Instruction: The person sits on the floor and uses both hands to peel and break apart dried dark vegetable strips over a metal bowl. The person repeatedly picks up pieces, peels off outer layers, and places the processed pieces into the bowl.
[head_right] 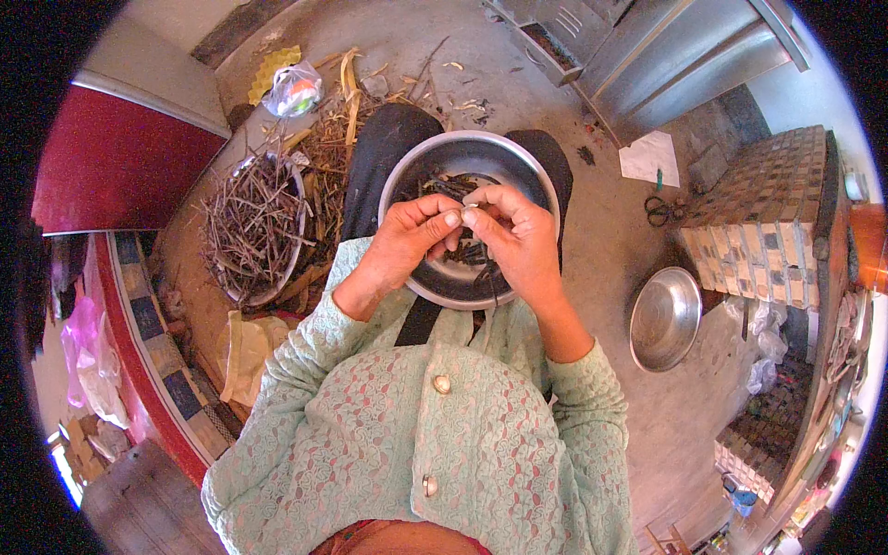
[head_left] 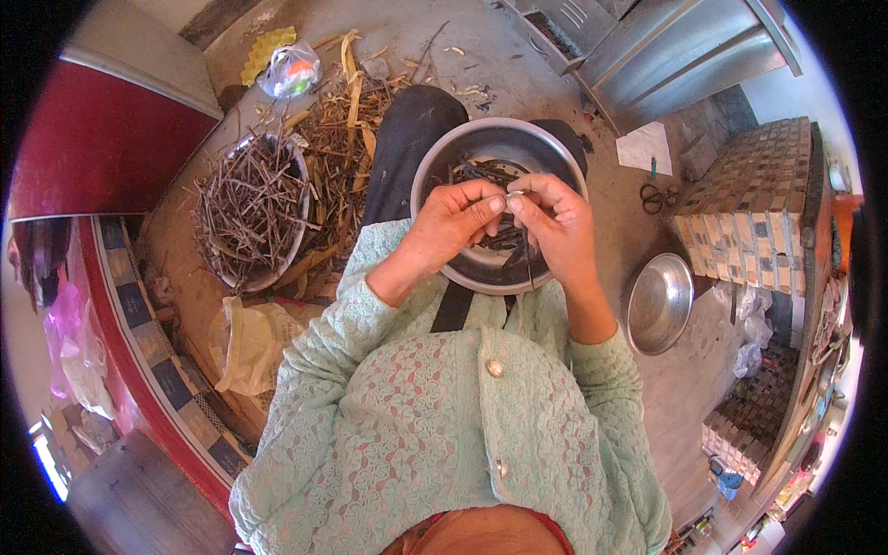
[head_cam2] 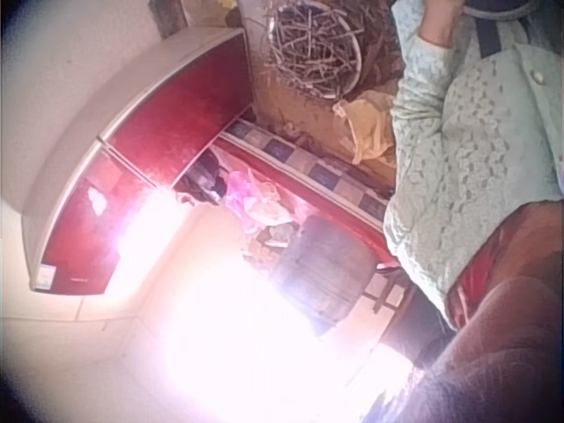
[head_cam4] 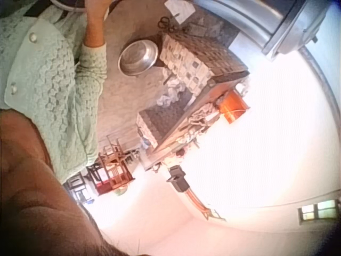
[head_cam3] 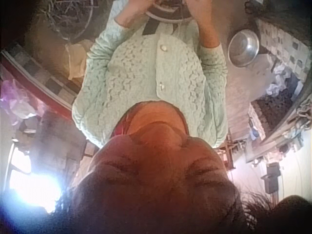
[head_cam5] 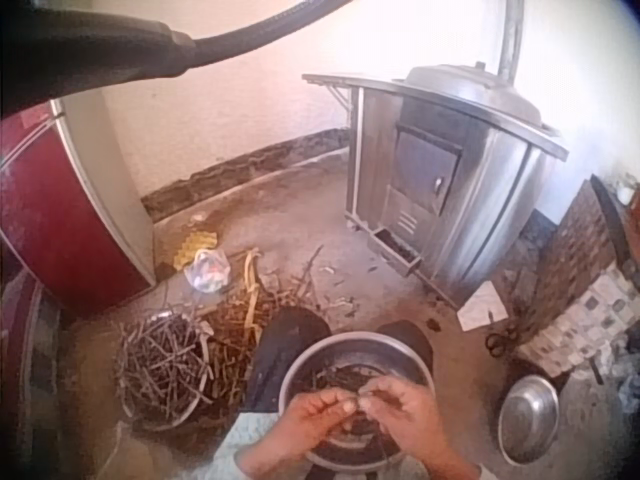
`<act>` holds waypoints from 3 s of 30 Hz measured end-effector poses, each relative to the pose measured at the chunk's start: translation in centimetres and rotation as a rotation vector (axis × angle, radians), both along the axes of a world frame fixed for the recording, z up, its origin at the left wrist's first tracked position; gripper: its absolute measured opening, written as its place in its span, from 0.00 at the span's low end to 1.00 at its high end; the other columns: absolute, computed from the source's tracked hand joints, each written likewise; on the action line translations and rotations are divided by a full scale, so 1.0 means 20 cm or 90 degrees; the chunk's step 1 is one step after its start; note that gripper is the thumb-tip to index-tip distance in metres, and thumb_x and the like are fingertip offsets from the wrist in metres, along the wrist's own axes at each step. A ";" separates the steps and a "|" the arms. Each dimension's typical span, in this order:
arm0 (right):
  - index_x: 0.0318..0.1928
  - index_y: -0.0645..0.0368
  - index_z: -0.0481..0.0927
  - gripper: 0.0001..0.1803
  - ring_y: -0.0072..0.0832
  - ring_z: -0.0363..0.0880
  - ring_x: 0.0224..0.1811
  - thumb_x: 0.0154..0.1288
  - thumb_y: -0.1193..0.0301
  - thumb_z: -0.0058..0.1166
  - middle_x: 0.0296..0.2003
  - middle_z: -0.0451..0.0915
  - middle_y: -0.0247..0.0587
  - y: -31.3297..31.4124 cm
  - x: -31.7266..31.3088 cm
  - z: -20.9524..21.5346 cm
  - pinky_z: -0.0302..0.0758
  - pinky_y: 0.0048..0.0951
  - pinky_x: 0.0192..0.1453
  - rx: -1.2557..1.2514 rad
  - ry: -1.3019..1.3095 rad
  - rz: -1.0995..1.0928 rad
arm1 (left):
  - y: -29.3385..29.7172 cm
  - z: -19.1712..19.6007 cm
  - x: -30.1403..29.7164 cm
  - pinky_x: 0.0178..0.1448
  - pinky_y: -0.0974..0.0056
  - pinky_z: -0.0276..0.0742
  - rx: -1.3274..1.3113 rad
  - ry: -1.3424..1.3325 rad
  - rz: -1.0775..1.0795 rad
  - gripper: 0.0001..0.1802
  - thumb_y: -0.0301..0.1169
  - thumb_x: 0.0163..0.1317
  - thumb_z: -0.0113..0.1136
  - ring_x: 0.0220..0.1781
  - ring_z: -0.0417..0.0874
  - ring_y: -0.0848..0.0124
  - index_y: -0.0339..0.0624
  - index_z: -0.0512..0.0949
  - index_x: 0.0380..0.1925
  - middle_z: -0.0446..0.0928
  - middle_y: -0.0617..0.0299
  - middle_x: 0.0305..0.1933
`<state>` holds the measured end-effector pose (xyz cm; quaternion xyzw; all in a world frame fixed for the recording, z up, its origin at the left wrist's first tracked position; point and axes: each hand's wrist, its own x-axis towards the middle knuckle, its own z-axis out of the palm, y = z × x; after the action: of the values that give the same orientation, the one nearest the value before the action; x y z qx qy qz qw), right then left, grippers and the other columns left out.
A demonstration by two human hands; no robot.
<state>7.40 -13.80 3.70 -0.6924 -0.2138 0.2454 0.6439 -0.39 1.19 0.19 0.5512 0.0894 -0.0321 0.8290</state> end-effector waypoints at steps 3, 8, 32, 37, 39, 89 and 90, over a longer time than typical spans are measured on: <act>0.39 0.62 0.76 0.07 0.09 0.64 0.22 0.62 0.73 0.55 0.25 0.75 0.27 0.00 0.01 -0.04 0.62 0.13 0.24 0.039 -0.018 -0.040 | 0.00 0.01 0.00 0.26 0.78 0.61 0.035 0.012 -0.020 0.10 0.35 0.66 0.52 0.23 0.67 0.85 0.41 0.77 0.39 0.72 0.71 0.24; 0.39 0.61 0.77 0.07 0.10 0.65 0.19 0.63 0.73 0.54 0.23 0.74 0.28 -0.01 0.02 -0.04 0.61 0.13 0.21 0.064 -0.006 -0.098 | 0.01 0.00 -0.01 0.28 0.77 0.64 0.089 -0.003 -0.048 0.10 0.32 0.66 0.50 0.24 0.68 0.83 0.38 0.77 0.40 0.73 0.70 0.25; 0.39 0.63 0.77 0.07 0.10 0.66 0.23 0.62 0.75 0.56 0.24 0.73 0.27 -0.06 0.05 0.05 0.63 0.13 0.24 0.110 -0.169 -0.108 | 0.03 0.05 -0.03 0.32 0.74 0.76 0.143 -0.005 -0.011 0.12 0.27 0.65 0.49 0.33 0.80 0.76 0.34 0.73 0.47 0.77 0.62 0.38; 0.40 0.64 0.76 0.07 0.12 0.69 0.25 0.62 0.75 0.55 0.27 0.75 0.31 -0.06 0.05 0.05 0.64 0.13 0.25 0.113 -0.165 -0.091 | 0.04 0.00 -0.03 0.32 0.75 0.75 0.149 -0.009 -0.048 0.13 0.34 0.66 0.51 0.29 0.78 0.79 0.36 0.75 0.45 0.77 0.63 0.37; 0.39 0.63 0.77 0.07 0.11 0.66 0.24 0.61 0.76 0.56 0.24 0.72 0.27 -0.06 0.04 0.06 0.63 0.13 0.25 0.112 -0.163 -0.092 | 0.04 -0.01 -0.03 0.32 0.75 0.74 0.153 -0.007 -0.045 0.13 0.34 0.66 0.51 0.29 0.77 0.80 0.36 0.75 0.43 0.77 0.64 0.35; 0.26 0.59 0.78 0.06 0.33 0.77 0.33 0.47 0.71 0.57 0.27 0.73 0.37 -0.08 0.13 0.00 0.74 0.32 0.31 -0.283 -0.637 0.432 | 0.41 0.11 -0.19 0.45 0.67 0.74 0.694 -0.097 0.425 0.13 0.22 0.54 0.60 0.39 0.79 0.67 0.35 0.77 0.41 0.77 0.54 0.40; 0.27 0.60 0.78 0.07 0.33 0.77 0.32 0.47 0.71 0.59 0.27 0.74 0.38 -0.08 0.14 0.02 0.74 0.31 0.31 -0.243 -0.558 0.422 | 0.38 0.11 -0.18 0.46 0.69 0.73 0.634 -0.106 0.391 0.12 0.23 0.57 0.58 0.40 0.78 0.71 0.35 0.77 0.42 0.77 0.58 0.40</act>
<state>10.29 -15.48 4.13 -0.7293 -0.6178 0.1581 0.2478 -3.98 8.72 2.45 0.8235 0.1838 0.2984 0.4460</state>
